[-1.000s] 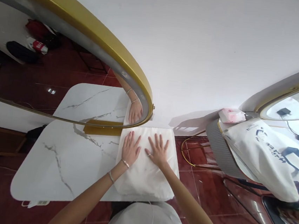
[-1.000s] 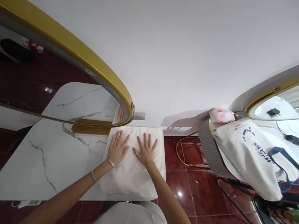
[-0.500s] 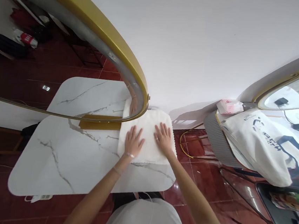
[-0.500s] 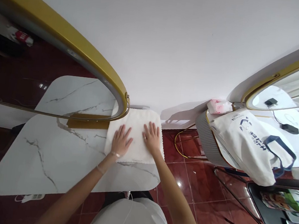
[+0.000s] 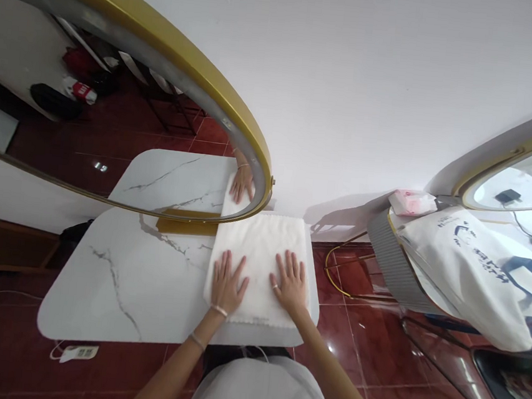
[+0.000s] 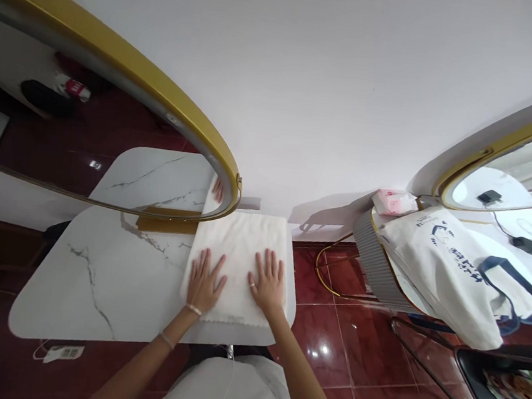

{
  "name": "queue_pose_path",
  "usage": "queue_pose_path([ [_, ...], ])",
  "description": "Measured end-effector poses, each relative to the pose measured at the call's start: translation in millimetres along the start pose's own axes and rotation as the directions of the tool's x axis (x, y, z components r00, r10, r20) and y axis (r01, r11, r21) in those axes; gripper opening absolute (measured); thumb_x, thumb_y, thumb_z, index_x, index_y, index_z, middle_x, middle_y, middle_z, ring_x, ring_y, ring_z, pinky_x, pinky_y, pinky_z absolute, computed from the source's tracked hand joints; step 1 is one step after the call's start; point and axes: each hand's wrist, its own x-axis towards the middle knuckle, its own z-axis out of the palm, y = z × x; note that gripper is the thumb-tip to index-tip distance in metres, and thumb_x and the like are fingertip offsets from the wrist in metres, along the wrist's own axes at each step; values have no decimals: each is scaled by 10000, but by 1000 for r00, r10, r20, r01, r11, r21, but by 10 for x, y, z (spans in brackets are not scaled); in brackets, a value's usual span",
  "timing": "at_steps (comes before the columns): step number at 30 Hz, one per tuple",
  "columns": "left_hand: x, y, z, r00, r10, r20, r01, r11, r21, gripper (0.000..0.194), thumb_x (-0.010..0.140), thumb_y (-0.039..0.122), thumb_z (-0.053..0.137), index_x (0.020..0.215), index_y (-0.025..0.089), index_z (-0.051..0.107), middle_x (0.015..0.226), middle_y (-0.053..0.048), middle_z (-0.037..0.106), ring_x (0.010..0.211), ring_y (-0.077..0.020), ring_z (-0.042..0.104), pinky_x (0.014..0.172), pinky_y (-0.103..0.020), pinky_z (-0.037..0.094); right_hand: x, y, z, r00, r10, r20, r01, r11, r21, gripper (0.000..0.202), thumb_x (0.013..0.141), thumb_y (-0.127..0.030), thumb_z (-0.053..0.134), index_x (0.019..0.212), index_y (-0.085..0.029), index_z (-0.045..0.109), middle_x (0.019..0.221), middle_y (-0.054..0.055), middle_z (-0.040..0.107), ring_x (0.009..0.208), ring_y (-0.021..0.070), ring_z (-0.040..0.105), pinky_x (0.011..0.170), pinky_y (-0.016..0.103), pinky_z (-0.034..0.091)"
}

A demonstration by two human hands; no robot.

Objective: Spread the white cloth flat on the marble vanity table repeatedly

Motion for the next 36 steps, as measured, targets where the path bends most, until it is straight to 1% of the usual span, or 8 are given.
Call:
queue_pose_path([
  [4, 550, -49, 125, 998, 53, 34, -52, 998, -20, 568, 924, 334, 433, 1461, 174, 341, 1585, -137, 124, 1461, -302, 110, 1165, -552, 164, 558, 198, 45, 999, 19, 39, -20, 1000, 23, 554, 974, -427, 355, 1485, -220, 307, 1571, 101, 220, 1456, 261, 149, 1158, 472, 127],
  [8, 689, -51, 164, 997, 39, 59, -38, 999, -17, 569, 928, 364, 424, 1460, 180, 341, 1574, -133, 187, 1458, -282, 147, 1170, -537, 156, 712, 259, 36, 997, 41, 61, -42, 999, 19, 608, 952, -507, 395, 1491, -248, 286, 1579, 96, 195, 1458, 258, 139, 1160, 468, 109],
  [14, 75, -123, -6, 998, 54, 36, -54, 998, 15, 569, 933, 363, 414, 1473, 214, 316, 1570, -117, 214, 1454, -265, 180, 1162, -508, 191, 153, -38, 17, 999, -28, 16, 28, 999, 15, 645, 936, -532, 411, 1502, -267, 250, 1593, 106, 126, 1461, 290, 109, 1149, 501, 122],
  [18, -389, -317, -143, 998, 52, 27, -53, 997, 48, 576, 924, 359, 433, 1474, 229, 318, 1564, -110, 242, 1444, -270, 218, 1153, -492, 224, -215, -369, 49, 998, -60, -12, 61, 997, 45, 685, 923, -514, 439, 1516, -272, 197, 1596, 106, 112, 1455, 320, 123, 1135, 527, 150],
  [21, -539, -483, -226, 998, 60, 29, -61, 998, 31, 563, 916, 368, 451, 1453, 227, 359, 1544, -119, 299, 1421, -283, 275, 1133, -497, 276, -347, -574, 80, 998, -55, -38, 57, 996, 65, 673, 919, -508, 448, 1508, -269, 231, 1581, 112, 183, 1442, 323, 174, 1126, 530, 173],
  [26, -114, -637, -300, 999, -13, -44, 9, 996, -85, 463, 924, 311, 445, 1376, 214, 466, 1510, -116, 347, 1380, -293, 338, 1087, -474, 371, -145, -705, 106, 978, 163, -131, -139, 975, 171, 491, 953, -445, 407, 1405, -256, 440, 1401, 110, 484, 1300, 289, 393, 1035, 464, 330],
  [31, 492, -713, -147, 997, 78, -12, -78, 992, -101, 588, 907, 380, 487, 1462, 257, 339, 1609, -61, 65, 1461, -337, 102, 1154, -529, 223, 391, -782, 204, 937, 288, -199, -267, 955, 128, 545, 956, -470, 380, 1446, -231, 384, 1519, 124, 317, 1394, 322, 231, 1072, 503, 282],
  [36, 273, -1098, -83, 999, 48, -12, -49, 993, -106, 666, 903, 413, 486, 1501, 262, 234, 1606, -75, 47, 1465, -305, 103, 1156, -521, 221, 501, -1198, 376, 969, 212, -125, -214, 977, -3, 611, 970, -456, 328, 1523, -262, 155, 1559, 113, 251, 1447, 298, 151, 1127, 552, 148],
])
